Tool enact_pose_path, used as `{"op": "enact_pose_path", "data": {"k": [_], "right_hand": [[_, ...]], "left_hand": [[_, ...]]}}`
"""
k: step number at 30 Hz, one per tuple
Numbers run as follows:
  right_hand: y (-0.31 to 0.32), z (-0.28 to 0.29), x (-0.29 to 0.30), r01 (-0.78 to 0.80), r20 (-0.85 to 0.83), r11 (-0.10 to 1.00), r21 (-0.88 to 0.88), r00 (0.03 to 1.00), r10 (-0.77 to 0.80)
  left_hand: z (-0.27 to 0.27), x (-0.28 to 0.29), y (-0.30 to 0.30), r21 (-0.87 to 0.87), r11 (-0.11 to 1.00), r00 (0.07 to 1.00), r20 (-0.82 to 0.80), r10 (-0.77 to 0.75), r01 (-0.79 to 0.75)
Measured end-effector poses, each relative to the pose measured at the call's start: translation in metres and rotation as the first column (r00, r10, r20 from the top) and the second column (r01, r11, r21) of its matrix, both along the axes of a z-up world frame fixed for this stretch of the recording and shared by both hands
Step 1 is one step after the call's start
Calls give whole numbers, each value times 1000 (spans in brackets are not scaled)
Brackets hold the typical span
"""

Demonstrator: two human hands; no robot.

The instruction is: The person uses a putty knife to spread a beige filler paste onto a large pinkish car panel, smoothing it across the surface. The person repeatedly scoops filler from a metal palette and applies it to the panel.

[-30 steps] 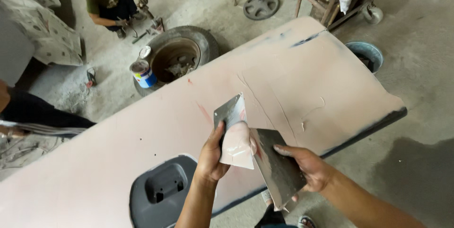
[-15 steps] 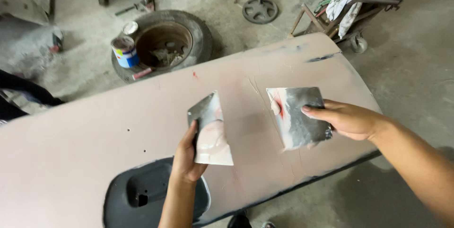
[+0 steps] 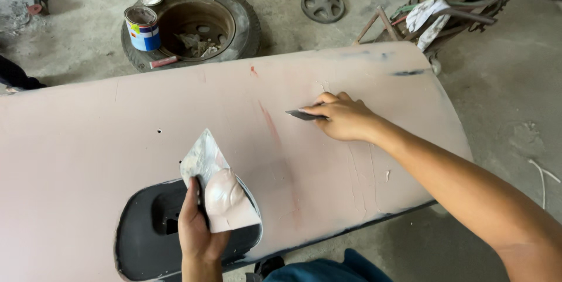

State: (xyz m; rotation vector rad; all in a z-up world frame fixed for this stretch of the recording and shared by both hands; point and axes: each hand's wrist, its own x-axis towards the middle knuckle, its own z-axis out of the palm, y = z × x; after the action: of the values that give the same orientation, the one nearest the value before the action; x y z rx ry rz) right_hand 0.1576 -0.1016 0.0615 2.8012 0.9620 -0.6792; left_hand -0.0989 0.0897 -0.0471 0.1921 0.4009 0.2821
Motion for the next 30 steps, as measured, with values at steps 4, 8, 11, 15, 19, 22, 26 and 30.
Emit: {"op": "enact_pose_path", "data": {"k": [4,8,11,15,19,22,26,30], "right_hand": [[15,-4,4,9,2,1000,-18,1000,-9],[-1,-7,-1,-31,-124,999,-31,992,27],[1,-16,22,12,-72,998,60,997,-8],[28,-29,62,102,-15,986,130,995,-101],[46,-33,73,82,-35,994,75,996,-80],[45,-25,52,48,-58,997,54,997,-45],[19,-13,-12,-39,-42,999,20,998,40],[-24,-21,-93,-85,-24,996,16,996,85]], "left_hand": [[-11,-11,1,-32,998,998,-16,56,-56],[-17,-23,7,-55,995,997,4,78,-78],[-18,-29,6,-79,993,996,-11,87,-87],[-15,-30,9,-22,993,988,-106,114,-117],[-20,-32,13,-31,992,985,-127,115,-120],[-23,-36,13,-23,991,989,-71,127,-129],[-19,-36,7,-75,992,993,45,107,-103],[-9,-38,-6,-25,994,994,20,110,-109]]}}
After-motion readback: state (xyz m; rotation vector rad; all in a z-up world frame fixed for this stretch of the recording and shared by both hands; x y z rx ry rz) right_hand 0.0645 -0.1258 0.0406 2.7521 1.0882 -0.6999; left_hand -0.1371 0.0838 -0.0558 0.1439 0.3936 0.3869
